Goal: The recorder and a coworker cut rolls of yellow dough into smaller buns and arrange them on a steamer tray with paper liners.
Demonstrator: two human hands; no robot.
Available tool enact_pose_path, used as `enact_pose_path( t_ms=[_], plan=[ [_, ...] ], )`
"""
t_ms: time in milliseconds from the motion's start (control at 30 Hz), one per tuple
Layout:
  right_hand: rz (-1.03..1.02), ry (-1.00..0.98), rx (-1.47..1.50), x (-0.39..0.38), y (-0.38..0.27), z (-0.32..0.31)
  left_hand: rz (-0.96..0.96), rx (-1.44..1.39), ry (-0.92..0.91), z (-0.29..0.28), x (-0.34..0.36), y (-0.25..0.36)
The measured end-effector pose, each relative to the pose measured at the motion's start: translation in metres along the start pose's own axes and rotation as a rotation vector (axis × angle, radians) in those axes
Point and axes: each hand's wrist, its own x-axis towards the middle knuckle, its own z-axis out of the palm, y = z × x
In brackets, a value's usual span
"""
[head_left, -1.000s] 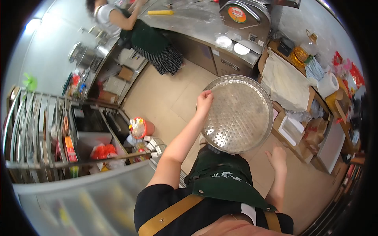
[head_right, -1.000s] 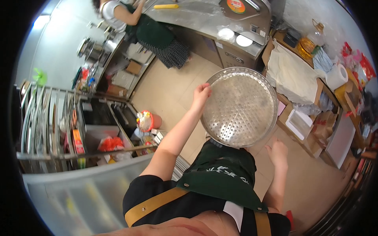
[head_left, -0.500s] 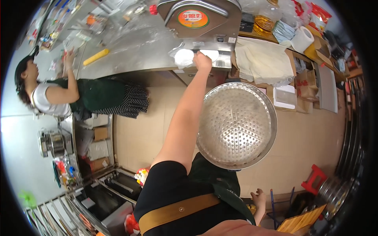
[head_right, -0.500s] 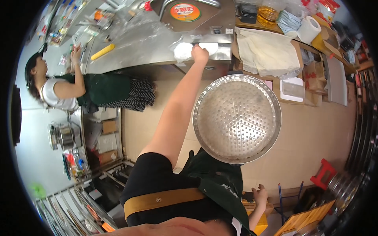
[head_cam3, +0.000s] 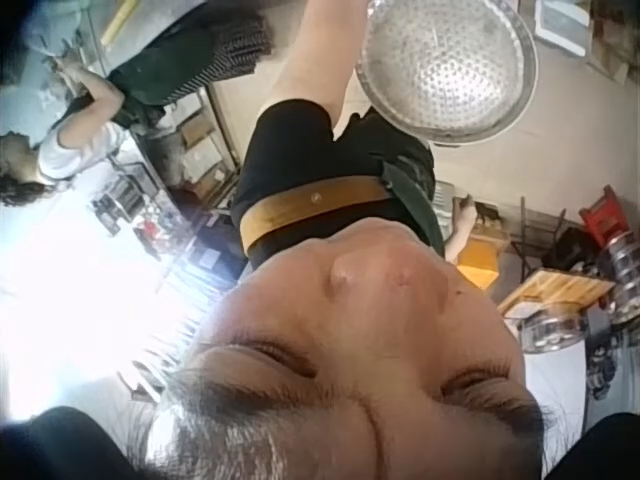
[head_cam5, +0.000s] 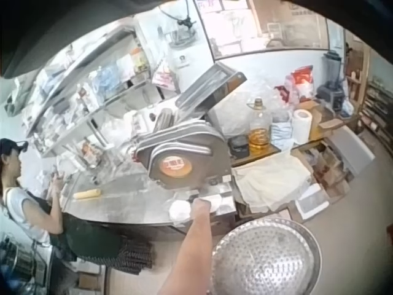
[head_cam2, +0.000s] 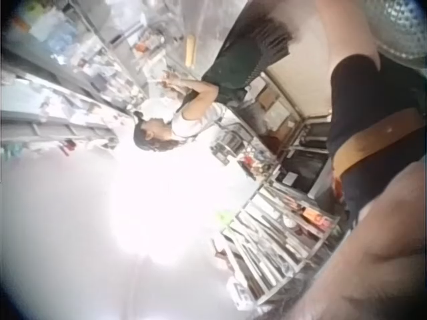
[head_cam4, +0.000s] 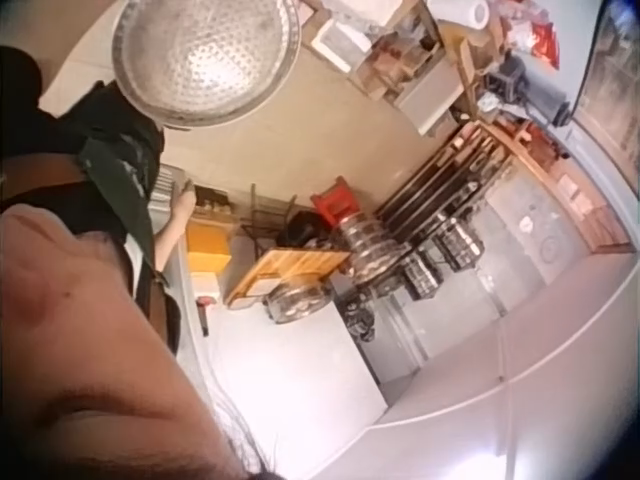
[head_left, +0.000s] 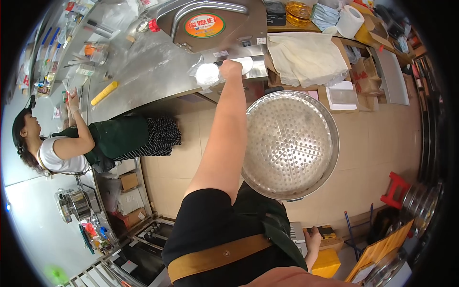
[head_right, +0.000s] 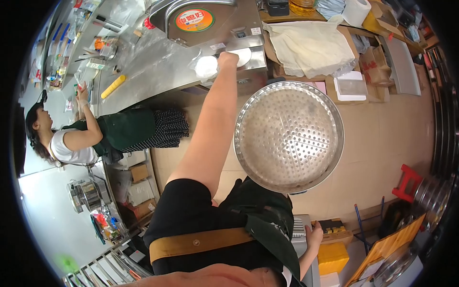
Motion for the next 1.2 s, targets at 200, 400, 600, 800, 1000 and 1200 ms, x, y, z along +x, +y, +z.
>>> enact_pose_path(
  t_ms=[200, 400, 600, 800, 1000, 1200],
  plan=[
    [-0.086, -0.045, -0.036, 0.02, -0.021, -0.022, -0.245, -0.394, -0.154, 0.014, -0.005, -0.014],
    [-0.405, -0.055, 0.29, 0.093, -0.052, -0.025, -0.371, -0.909, -0.592, -0.007, -0.123, -0.055],
    [-0.455, -0.427, 0.943, 0.14, -0.153, -0.028, -0.213, -0.598, -0.766, -0.028, -0.318, -0.093],
    [-0.205, -0.628, 0.941, 0.151, -0.146, -0.015, -0.128, -0.544, -0.754, 0.0, -0.379, -0.147],
    [-0.185, -0.533, 1.039, 0.172, -0.119, -0.012, -0.259, -0.605, -0.724, 0.025, -0.387, -0.149],
    [-0.177, -0.327, 1.02, 0.188, -0.112, -0.02, -0.138, -0.478, -0.747, 0.053, -0.374, -0.137]
  ],
)
